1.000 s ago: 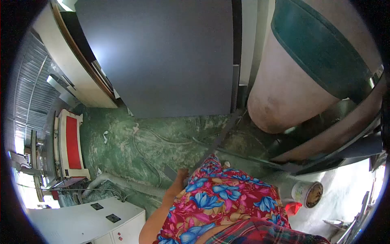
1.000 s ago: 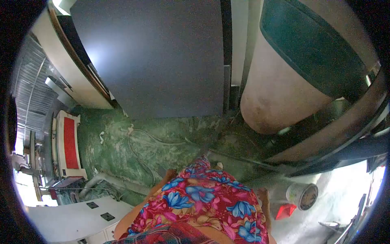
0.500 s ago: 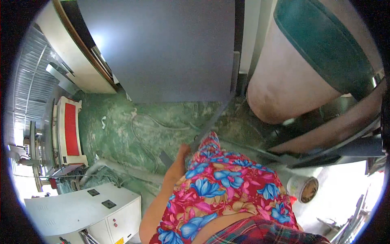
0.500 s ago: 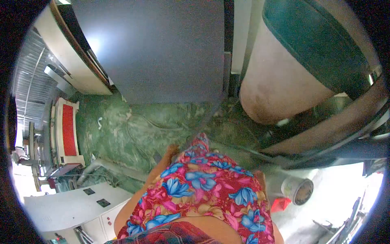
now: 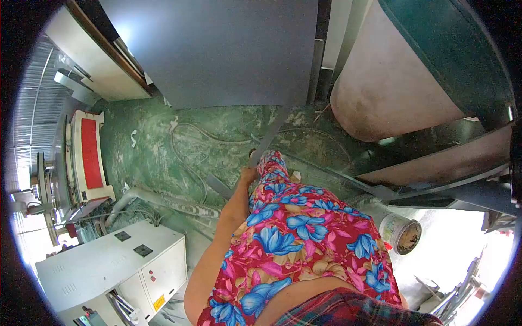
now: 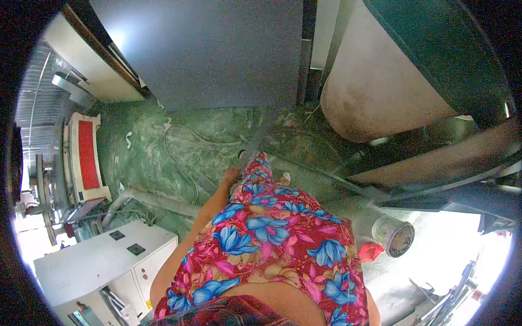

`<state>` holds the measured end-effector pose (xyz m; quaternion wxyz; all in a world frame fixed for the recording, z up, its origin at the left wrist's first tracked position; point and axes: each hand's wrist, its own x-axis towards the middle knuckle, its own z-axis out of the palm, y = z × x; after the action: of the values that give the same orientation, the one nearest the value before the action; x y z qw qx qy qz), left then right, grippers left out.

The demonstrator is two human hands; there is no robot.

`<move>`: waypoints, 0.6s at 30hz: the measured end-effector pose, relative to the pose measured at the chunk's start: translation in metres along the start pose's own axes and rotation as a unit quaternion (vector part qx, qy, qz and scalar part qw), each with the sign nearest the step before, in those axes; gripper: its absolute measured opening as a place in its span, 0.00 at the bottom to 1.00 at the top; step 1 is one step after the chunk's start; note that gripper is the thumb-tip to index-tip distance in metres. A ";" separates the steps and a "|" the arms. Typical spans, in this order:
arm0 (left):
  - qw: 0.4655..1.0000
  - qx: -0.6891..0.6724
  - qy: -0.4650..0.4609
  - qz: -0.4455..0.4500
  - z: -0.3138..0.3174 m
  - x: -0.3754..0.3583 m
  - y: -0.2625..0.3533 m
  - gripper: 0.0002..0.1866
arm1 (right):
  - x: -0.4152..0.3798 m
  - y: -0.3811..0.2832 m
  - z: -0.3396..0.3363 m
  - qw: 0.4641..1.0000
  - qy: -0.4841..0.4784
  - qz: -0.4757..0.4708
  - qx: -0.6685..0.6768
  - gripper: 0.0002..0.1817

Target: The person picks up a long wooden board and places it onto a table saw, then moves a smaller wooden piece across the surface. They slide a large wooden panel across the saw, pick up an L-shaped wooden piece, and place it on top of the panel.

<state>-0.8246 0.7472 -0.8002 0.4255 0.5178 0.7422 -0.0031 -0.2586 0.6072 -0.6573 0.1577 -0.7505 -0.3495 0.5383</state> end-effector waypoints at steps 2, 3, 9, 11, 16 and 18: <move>0.988 0.146 -0.027 0.054 -0.026 -0.031 0.026 0.14 | 0.001 0.001 -0.003 1.000 -0.001 -0.001 -0.001 0.15; 0.954 0.279 -0.056 0.098 -0.047 -0.047 0.046 0.15 | 0.002 0.001 -0.005 1.000 0.000 -0.002 -0.001 0.14; 0.974 -0.211 0.025 -0.074 -0.059 -0.014 0.022 0.31 | 0.007 0.002 -0.010 1.000 0.002 -0.010 0.000 0.14; 0.983 -0.117 0.136 -0.026 -0.095 -0.035 0.062 0.38 | 0.011 0.004 -0.015 1.000 0.003 -0.010 0.005 0.14; 0.953 -0.061 0.251 0.160 -0.143 -0.050 0.151 0.59 | 0.027 0.007 -0.031 1.000 0.003 -0.016 0.002 0.14; 0.954 -0.056 0.220 0.197 -0.162 -0.070 0.190 0.61 | 0.036 0.007 -0.041 1.000 0.000 -0.015 0.000 0.13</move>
<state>-0.7730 0.8543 -0.5695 0.2719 0.6171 0.6996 0.2362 -0.2121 0.6331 -0.6711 0.1656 -0.7454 -0.3603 0.5359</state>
